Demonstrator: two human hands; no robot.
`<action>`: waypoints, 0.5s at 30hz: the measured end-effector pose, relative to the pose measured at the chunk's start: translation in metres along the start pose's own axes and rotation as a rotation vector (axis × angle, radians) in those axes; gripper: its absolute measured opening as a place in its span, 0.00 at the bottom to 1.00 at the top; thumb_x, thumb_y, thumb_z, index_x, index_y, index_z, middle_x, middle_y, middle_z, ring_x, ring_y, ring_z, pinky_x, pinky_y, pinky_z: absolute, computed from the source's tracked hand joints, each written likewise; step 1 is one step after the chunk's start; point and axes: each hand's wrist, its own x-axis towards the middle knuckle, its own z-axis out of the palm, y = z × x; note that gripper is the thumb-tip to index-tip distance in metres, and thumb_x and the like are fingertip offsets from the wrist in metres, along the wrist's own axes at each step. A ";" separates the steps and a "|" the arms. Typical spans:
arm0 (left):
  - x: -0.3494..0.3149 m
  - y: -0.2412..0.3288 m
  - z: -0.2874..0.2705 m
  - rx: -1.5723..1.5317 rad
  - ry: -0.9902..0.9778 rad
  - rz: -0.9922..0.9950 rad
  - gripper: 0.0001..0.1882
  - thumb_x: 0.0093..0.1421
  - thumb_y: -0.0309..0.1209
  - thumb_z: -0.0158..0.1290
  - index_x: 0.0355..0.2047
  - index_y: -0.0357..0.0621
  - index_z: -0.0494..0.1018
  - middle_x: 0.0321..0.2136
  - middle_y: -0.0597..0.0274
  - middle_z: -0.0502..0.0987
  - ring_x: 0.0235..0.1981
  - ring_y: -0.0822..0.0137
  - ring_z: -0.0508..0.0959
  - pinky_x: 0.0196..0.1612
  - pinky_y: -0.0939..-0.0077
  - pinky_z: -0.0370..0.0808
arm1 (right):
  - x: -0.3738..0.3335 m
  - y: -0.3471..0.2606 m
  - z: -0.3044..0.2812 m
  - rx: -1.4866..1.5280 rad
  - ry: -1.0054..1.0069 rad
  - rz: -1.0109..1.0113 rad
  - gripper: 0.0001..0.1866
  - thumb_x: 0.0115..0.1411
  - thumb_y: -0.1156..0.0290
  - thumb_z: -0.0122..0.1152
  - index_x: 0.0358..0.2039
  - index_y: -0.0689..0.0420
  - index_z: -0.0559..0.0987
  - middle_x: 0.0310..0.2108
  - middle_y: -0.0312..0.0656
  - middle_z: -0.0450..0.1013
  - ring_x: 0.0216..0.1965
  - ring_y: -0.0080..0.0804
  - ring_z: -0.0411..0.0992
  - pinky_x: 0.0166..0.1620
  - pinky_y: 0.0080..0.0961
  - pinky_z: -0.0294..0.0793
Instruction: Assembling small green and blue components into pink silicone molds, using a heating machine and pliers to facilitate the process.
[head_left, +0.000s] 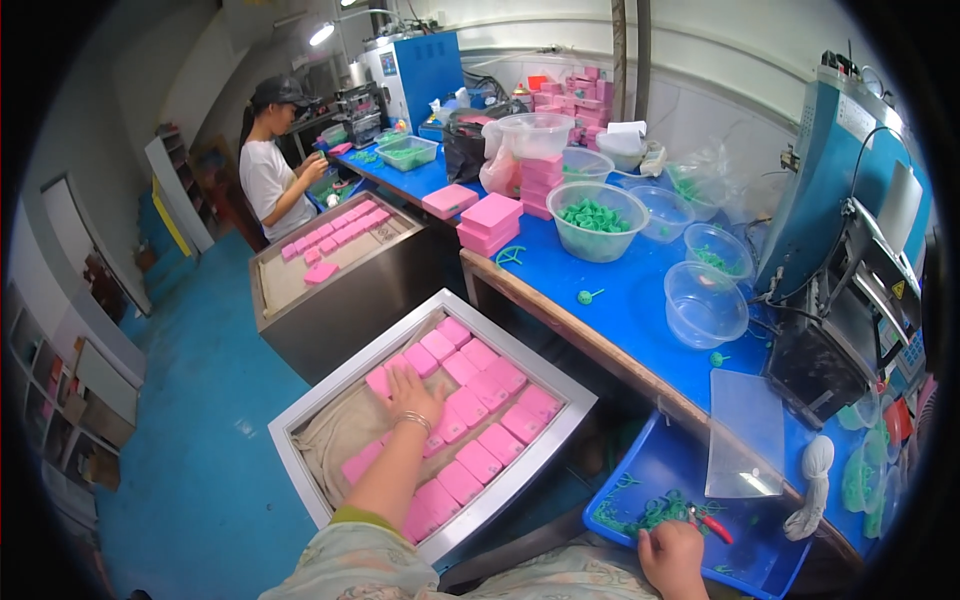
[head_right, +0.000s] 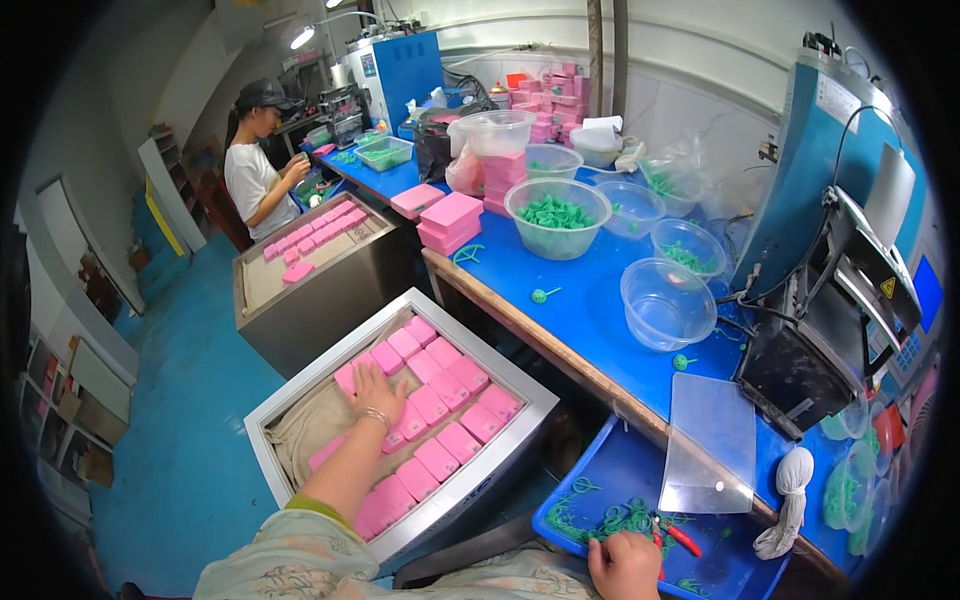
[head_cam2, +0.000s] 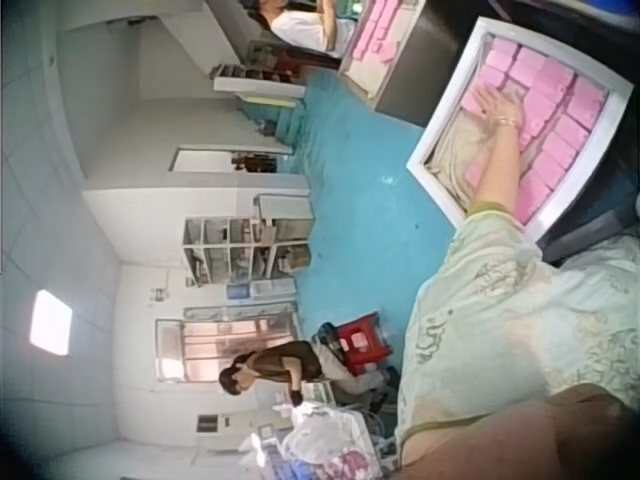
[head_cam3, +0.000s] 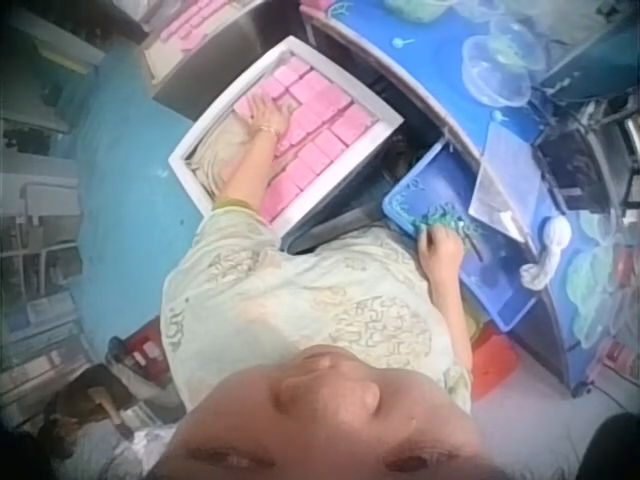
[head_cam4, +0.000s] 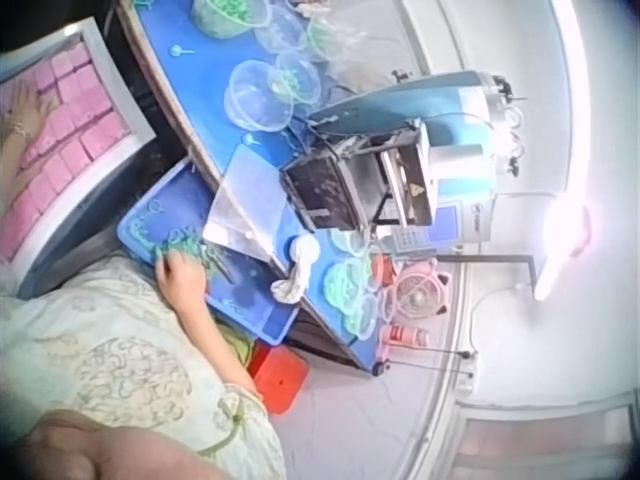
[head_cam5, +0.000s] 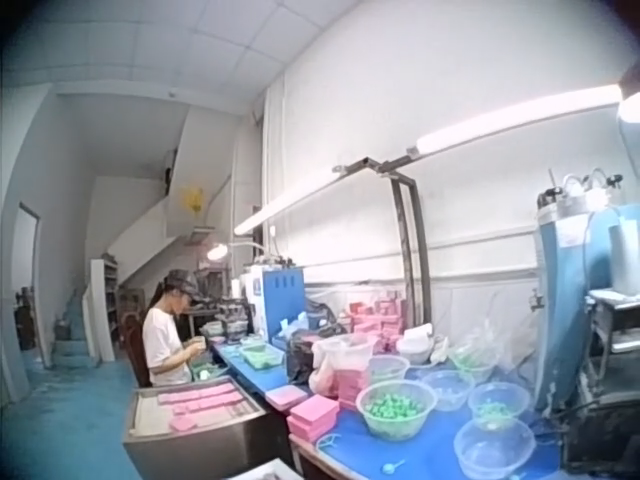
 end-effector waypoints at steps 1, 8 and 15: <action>0.000 -0.001 0.001 -0.003 0.011 -0.004 0.42 0.57 0.55 0.41 0.63 0.40 0.45 0.64 0.50 0.42 0.66 0.58 0.38 0.63 0.46 0.35 | 0.000 0.000 0.000 -0.001 0.003 -0.001 0.10 0.48 0.70 0.60 0.16 0.57 0.69 0.17 0.49 0.67 0.22 0.48 0.67 0.27 0.40 0.65; 0.000 0.001 0.003 -0.040 0.086 -0.014 0.39 0.56 0.52 0.44 0.61 0.42 0.50 0.63 0.50 0.46 0.66 0.57 0.42 0.63 0.48 0.38 | -0.006 0.006 -0.002 0.060 0.045 -0.021 0.11 0.49 0.70 0.59 0.16 0.58 0.69 0.16 0.49 0.66 0.21 0.48 0.67 0.26 0.40 0.65; 0.000 0.002 0.003 -0.061 0.102 -0.010 0.37 0.55 0.49 0.45 0.60 0.42 0.52 0.63 0.51 0.49 0.65 0.57 0.45 0.63 0.48 0.41 | -0.011 0.010 -0.005 0.065 0.067 -0.063 0.12 0.48 0.71 0.60 0.15 0.58 0.67 0.17 0.48 0.65 0.22 0.48 0.66 0.26 0.40 0.64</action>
